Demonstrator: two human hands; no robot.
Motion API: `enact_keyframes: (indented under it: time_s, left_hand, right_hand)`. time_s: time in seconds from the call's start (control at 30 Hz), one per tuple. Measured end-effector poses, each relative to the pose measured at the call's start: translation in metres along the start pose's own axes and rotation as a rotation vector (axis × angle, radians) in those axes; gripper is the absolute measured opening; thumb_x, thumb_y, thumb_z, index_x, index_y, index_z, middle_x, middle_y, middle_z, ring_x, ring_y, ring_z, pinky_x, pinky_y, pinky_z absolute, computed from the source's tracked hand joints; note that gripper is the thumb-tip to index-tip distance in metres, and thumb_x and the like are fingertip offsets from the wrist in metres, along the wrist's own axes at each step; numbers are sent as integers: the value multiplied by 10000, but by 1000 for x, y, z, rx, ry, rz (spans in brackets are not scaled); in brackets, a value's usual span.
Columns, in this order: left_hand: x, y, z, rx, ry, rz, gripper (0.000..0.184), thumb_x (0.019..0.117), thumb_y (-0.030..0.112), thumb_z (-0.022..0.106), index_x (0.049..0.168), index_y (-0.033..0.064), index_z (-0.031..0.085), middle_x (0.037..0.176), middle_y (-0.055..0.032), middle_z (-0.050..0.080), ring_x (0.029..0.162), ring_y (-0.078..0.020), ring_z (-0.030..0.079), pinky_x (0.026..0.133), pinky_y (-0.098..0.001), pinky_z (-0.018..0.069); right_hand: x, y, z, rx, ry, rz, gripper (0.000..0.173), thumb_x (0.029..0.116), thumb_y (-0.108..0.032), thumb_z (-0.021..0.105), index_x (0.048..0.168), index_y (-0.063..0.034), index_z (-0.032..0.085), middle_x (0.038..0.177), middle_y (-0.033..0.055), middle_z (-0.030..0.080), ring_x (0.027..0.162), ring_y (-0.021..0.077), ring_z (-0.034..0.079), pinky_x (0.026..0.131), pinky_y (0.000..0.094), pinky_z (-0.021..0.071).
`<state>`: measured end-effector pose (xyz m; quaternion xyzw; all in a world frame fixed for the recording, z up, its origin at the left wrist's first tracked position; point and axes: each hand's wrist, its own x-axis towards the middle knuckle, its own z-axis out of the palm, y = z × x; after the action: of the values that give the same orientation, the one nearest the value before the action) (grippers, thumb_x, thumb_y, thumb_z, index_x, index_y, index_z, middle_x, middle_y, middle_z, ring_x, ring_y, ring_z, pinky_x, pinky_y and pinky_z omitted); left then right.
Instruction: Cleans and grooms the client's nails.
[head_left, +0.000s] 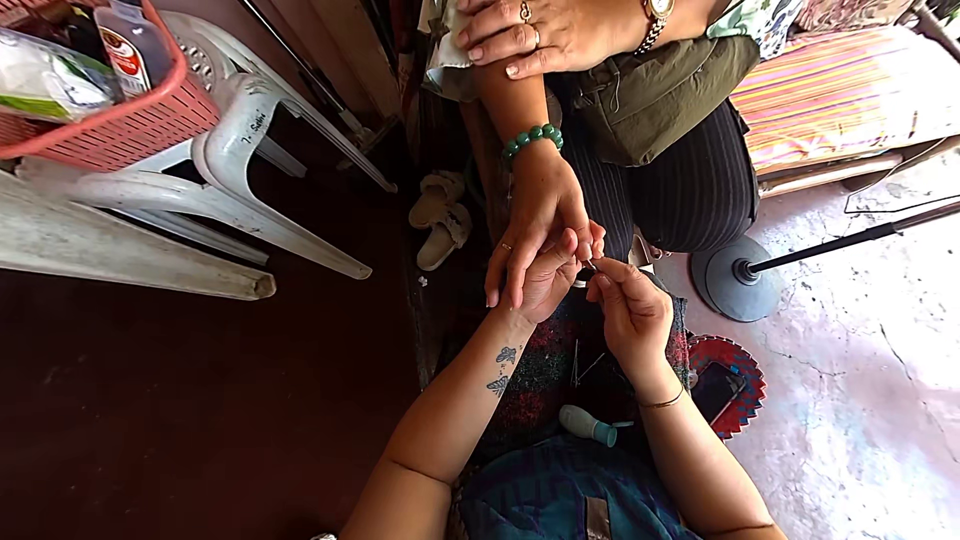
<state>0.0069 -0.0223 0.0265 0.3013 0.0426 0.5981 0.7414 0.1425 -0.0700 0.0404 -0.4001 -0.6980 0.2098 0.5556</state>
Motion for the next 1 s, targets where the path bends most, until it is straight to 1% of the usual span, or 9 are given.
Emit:
enact_keyframes:
  time_s: [0.03, 0.17, 0.33, 0.47, 0.6, 0.7, 0.73, 0.87, 1.0]
  left_hand:
    - [0, 0, 0, 4, -3, 4, 134, 1004, 255, 644, 1042, 147, 714, 976, 11, 695, 944, -113, 663, 908, -312, 537]
    - [1, -1, -1, -2, -18, 17, 128, 1007, 229, 642, 1056, 132, 709, 978, -4, 702, 944, -119, 672, 905, -313, 543]
    - [0, 0, -1, 16, -1, -3, 134, 1004, 243, 647, 1051, 138, 715, 983, 4, 699, 949, -117, 665, 912, -313, 539]
    - [1, 0, -1, 29, -21, 10, 129, 1011, 233, 635, 1066, 141, 706, 971, 8, 698, 936, -108, 666, 914, -310, 537]
    - [0, 0, -2, 31, -22, 9, 121, 1010, 240, 636, 1059, 150, 700, 970, 13, 692, 942, -119, 662, 927, -330, 530]
    - [1, -1, -3, 63, -31, 28, 133, 1019, 235, 622, 1062, 135, 698, 974, 3, 693, 930, -115, 664, 892, -311, 543]
    - [2, -1, -2, 73, -26, 31, 133, 1017, 237, 626, 1058, 135, 700, 969, 3, 695, 924, -111, 665, 883, -303, 545]
    - [2, -1, -2, 57, -9, 14, 123, 1006, 247, 643, 1039, 145, 704, 974, 8, 695, 952, -127, 664, 927, -340, 534]
    - [5, -2, -5, 68, -31, 28, 121, 1012, 224, 633, 1058, 136, 703, 980, 4, 696, 956, -129, 664, 936, -346, 532]
  right_hand:
    - [0, 0, -1, -25, -6, -11, 206, 1029, -19, 522, 1119, 33, 699, 810, 25, 663, 706, 21, 600, 677, 171, 528]
    - [-2, -2, 1, 243, 8, 217, 190, 1053, -62, 527, 1116, -36, 704, 742, -18, 626, 582, 20, 558, 541, 170, 502]
    - [-2, -2, 0, 37, 6, 60, 214, 1033, -24, 521, 1134, 29, 703, 793, 13, 654, 676, 15, 595, 639, 166, 527]
    - [-4, -6, 2, 287, 18, 267, 193, 1057, -68, 524, 1118, -43, 705, 733, -17, 618, 569, 19, 548, 517, 168, 487]
    - [-3, -3, 1, 23, 12, 66, 212, 1030, -26, 528, 1133, 26, 706, 802, 15, 656, 690, 13, 595, 660, 164, 528]
    - [-3, -8, -1, 263, 5, 280, 201, 1052, -64, 528, 1126, -36, 712, 733, -19, 619, 576, 15, 550, 529, 165, 493]
    - [-3, -9, 0, 300, 13, 310, 199, 1053, -70, 530, 1122, -42, 714, 723, -21, 611, 566, 18, 540, 518, 168, 482]
    - [-5, -4, 1, 48, 20, 107, 211, 1034, -39, 540, 1138, 25, 712, 801, 10, 662, 685, 7, 594, 656, 159, 525]
    - [-3, -11, 2, 318, 30, 332, 187, 1044, -41, 534, 1108, -6, 707, 735, -22, 626, 581, 4, 544, 537, 158, 482]
